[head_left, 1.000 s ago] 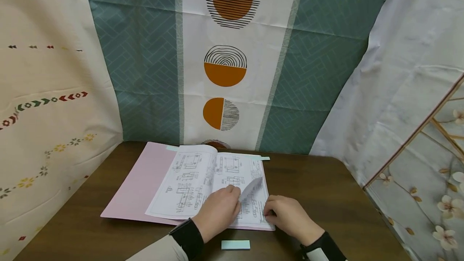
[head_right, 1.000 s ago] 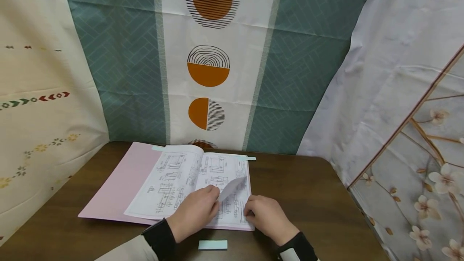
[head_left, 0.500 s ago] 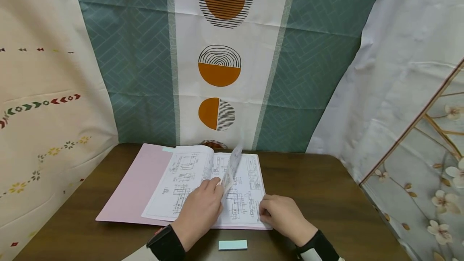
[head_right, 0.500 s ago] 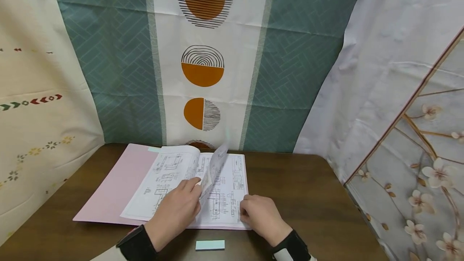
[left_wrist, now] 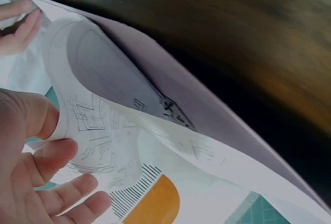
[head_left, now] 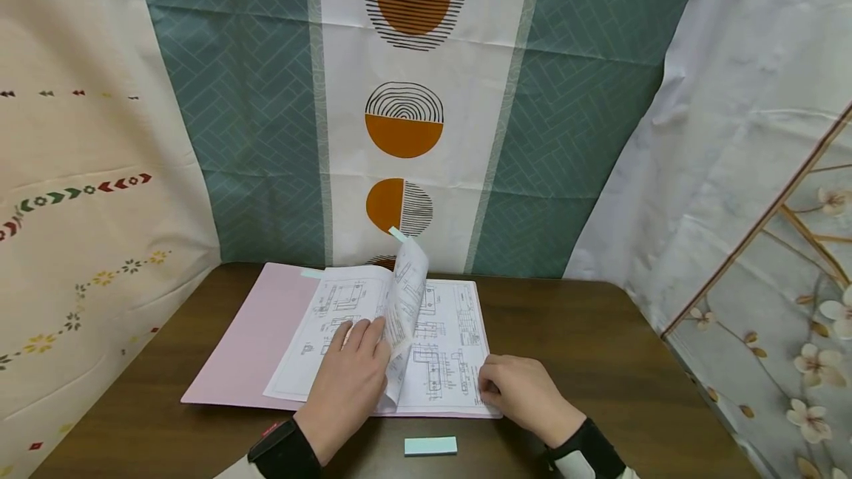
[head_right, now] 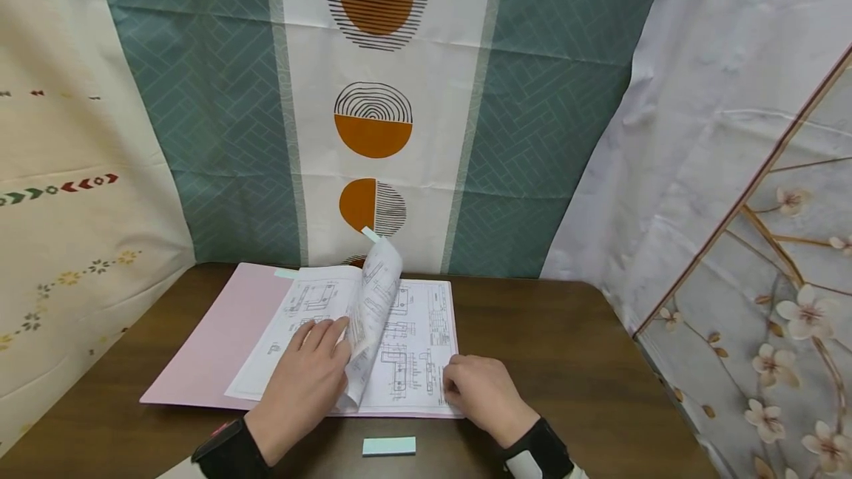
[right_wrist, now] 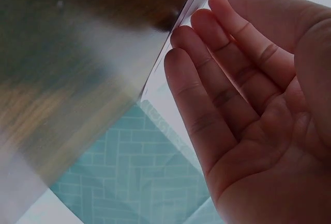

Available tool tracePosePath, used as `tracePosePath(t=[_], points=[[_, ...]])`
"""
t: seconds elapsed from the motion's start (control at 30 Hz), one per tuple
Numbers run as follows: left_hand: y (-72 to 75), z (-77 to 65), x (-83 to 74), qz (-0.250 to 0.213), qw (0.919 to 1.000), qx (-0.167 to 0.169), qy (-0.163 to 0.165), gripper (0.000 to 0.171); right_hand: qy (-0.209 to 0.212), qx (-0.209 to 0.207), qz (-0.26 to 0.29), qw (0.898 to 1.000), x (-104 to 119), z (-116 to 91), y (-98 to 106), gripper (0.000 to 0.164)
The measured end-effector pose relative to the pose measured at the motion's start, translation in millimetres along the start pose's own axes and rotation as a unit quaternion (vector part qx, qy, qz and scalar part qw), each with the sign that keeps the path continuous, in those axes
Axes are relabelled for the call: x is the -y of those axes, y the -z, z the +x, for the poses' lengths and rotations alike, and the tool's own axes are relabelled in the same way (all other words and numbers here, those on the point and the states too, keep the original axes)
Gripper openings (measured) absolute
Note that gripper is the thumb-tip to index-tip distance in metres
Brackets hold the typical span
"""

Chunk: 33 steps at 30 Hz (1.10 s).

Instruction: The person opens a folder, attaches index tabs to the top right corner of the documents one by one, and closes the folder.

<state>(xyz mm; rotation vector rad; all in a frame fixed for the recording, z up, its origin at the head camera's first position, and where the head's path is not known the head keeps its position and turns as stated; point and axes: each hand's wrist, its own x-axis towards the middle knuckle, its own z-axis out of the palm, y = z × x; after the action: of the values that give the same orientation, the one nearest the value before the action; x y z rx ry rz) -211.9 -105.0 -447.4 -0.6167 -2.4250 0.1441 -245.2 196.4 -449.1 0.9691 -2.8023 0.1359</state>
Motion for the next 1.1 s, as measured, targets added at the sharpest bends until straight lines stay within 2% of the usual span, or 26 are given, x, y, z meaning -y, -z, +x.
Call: tracePosePath(t=[0.37, 0.5, 0.73, 1.1], points=[[7.4, -14.7, 15.3, 0.052, 0.9979, 0.038, 0.000, 0.020, 0.000, -0.002, 0.001, 1.000, -0.2, 1.2, -2.8, 0.016], [6.5, -23.0, 18.1, 0.054, 0.9976, 0.043, 0.002, 0.019, -0.001, -0.002, 0.000, 1.000, -0.4, 0.9, -1.9, 0.016], [5.8, -32.9, 22.9, 0.068, 0.9949, 0.074, 0.008, 0.024, -0.009, 0.008, 0.001, 1.000, 0.3, -0.4, -1.4, 0.014], [1.7, -42.0, 27.4, 0.058, 0.9952, 0.077, 0.020, 0.023, -0.009, 0.010, -0.002, 1.000, -0.1, 0.3, 0.1, 0.015]])
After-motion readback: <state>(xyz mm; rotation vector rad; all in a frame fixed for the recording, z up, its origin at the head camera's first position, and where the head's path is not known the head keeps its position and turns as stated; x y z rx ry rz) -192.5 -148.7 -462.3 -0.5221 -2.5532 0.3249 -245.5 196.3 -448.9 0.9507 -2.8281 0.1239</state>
